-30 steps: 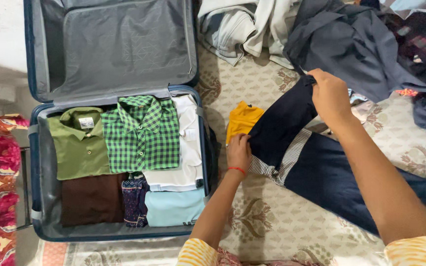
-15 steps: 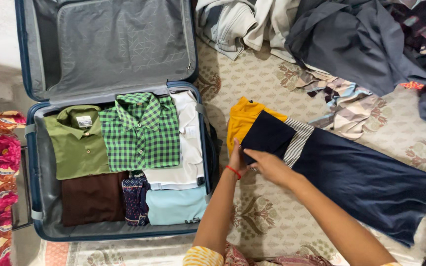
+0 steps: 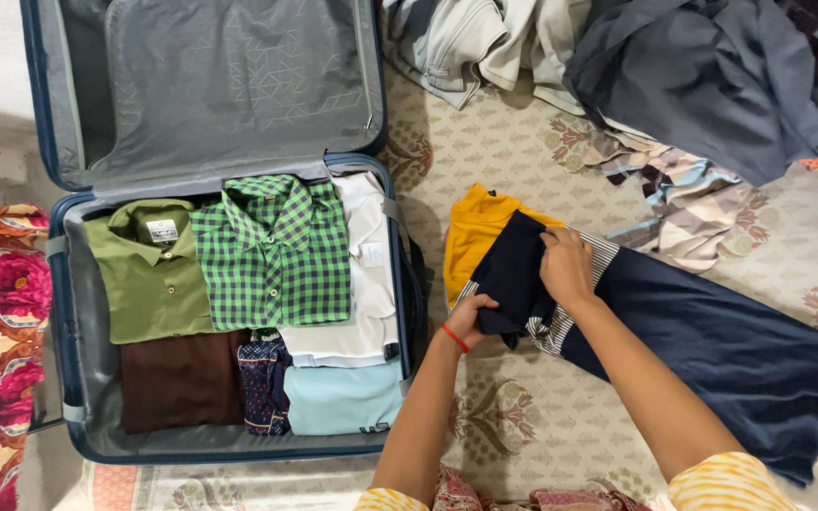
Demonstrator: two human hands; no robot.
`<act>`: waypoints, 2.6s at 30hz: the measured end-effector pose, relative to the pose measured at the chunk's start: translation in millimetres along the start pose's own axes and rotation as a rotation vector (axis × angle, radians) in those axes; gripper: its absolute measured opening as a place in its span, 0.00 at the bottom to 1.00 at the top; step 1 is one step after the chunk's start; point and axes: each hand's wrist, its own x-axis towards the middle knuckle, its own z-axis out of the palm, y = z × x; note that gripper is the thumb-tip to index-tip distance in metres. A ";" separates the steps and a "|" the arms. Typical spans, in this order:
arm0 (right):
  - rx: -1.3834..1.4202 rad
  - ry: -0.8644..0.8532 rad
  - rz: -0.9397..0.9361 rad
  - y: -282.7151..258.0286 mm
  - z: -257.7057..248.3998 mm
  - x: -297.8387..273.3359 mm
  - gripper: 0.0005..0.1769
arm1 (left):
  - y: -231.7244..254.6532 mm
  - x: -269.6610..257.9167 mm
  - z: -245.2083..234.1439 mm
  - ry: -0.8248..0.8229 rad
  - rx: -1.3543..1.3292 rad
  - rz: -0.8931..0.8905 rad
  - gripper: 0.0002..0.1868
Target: The person picks up a shirt from a pile on a bed, smooths it out, and folds it before placing it into an open suitcase.
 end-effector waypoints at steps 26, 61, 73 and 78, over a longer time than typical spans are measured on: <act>0.326 -0.149 -0.022 -24.2 -23.9 -22.2 0.28 | 28.8 -37.4 51.1 0.602 1.106 0.641 0.20; 0.330 0.219 0.179 -63.1 29.2 -55.1 0.41 | 76.7 -24.1 97.8 0.953 1.425 0.805 0.42; 1.004 0.107 0.456 24.8 87.6 -67.1 0.44 | 35.8 26.4 97.1 -0.006 0.970 0.775 0.33; 1.819 0.058 0.670 98.4 106.4 -105.2 0.32 | -36.2 5.6 175.6 -0.036 1.362 0.849 0.37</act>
